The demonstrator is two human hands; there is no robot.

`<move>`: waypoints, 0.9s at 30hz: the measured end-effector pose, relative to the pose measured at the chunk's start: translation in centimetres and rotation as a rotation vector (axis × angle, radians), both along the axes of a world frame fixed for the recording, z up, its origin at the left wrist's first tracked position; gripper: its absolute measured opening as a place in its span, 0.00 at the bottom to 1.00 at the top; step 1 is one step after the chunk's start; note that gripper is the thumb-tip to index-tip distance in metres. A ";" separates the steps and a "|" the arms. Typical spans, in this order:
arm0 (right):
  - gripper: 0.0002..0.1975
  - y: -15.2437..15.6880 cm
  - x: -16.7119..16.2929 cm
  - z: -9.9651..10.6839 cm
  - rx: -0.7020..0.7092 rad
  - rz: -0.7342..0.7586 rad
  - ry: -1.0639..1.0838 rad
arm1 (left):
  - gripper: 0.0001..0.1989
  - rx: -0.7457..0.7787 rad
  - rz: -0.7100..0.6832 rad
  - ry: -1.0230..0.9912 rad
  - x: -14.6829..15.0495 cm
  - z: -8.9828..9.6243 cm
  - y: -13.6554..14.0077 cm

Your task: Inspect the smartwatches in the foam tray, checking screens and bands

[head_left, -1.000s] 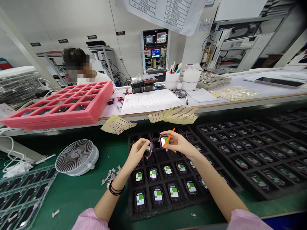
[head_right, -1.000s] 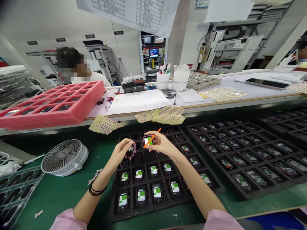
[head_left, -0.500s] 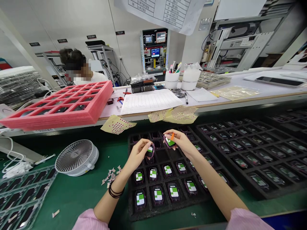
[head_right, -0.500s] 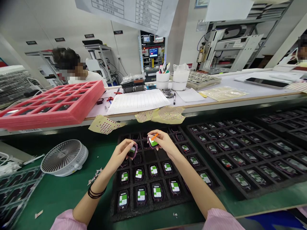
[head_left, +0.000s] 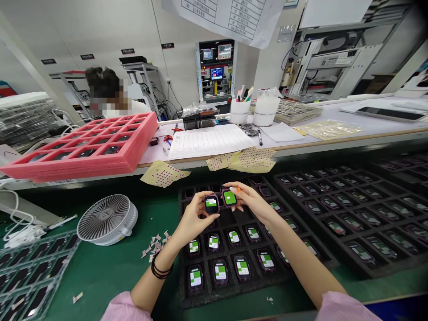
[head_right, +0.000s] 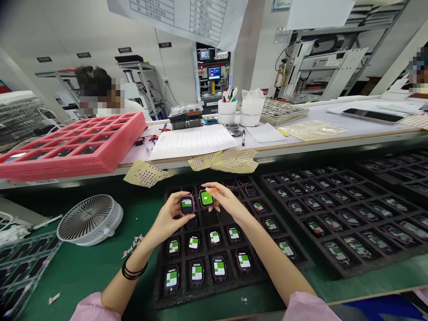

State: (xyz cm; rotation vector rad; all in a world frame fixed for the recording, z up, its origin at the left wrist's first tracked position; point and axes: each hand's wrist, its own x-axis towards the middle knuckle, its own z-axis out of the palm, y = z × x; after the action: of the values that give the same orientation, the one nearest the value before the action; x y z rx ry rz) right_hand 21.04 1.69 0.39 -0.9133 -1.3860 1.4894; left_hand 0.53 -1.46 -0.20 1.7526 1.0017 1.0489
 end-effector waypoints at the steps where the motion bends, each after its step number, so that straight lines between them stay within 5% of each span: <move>1: 0.21 -0.1 -0.2 -0.1 -0.001 0.005 -0.010 | 0.23 0.074 0.027 0.043 0.0 -0.1 -0.1; 7: 0.19 -1.0 -1.5 -0.8 0.017 0.050 -0.087 | 0.21 0.492 0.072 0.278 0.2 -0.4 0.3; 18: 0.21 -0.4 -1.2 -0.8 -0.011 0.024 -0.031 | 0.22 0.478 0.227 0.243 -0.6 1.0 0.2; 27: 0.19 -1.2 -1.6 -0.9 0.029 0.029 -0.092 | 0.21 0.587 0.140 0.373 0.1 0.0 0.3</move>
State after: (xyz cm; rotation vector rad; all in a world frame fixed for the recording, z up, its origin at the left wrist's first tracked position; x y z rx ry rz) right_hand 19.46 0.46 -0.50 -0.9578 -1.4890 1.4607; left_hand 0.62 -1.21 -0.25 2.4525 1.1263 1.2144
